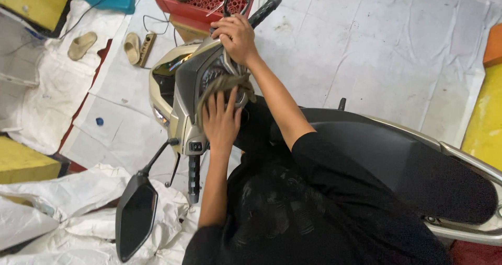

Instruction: The person wipes the dashboard and handlebar area of a scooter using a cloth. The camera angle is unstable, frequently obscuring the hands and the scooter's front section.

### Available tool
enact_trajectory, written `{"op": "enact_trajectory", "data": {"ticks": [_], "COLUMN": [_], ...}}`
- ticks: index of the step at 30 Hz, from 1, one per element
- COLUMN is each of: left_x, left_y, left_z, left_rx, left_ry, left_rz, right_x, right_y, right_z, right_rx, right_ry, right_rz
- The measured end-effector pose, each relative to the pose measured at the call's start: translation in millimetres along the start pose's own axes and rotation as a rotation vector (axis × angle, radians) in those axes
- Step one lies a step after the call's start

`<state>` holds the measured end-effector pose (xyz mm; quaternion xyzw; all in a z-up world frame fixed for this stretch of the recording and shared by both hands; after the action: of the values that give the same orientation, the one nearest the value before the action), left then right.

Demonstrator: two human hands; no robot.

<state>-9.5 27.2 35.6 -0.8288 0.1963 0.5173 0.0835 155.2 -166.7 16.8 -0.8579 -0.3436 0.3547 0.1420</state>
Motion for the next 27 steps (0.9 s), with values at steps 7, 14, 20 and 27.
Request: {"op": "enact_trajectory", "data": {"ticks": [7,14,20,27], "left_x": [-10,9,8,21], "left_y": [-8,4,-14,-37], "left_z": [9,-31,20,19], "left_rx": [-0.041,0.009,0.077,0.005], "left_ry": [-0.010,0.048,0.148,0.315], "left_rz": [-0.093,-0.027,-0.054,0.181], "right_x": [11,0,26,18], "right_y": [15,-1,37,25], "right_z": [1,2,15,13], "right_rx": [0.021,0.021,-0.012,0.001], "right_ry": [-0.004,0.009,0.026,0.021], "right_rz": [0.000,0.004,0.024,-0.025]}}
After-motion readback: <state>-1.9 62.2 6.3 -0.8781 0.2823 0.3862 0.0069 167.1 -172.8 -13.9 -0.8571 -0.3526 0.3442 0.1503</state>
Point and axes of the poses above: each hand's wrist, its own z-axis away from the middle knuckle, its own x-axis out of the palm, y = z × x, the point moved 2 cm from there along -z, towards the middle knuckle, and after that the axes turned 13 degrees about -x, right-handed, at the moved point
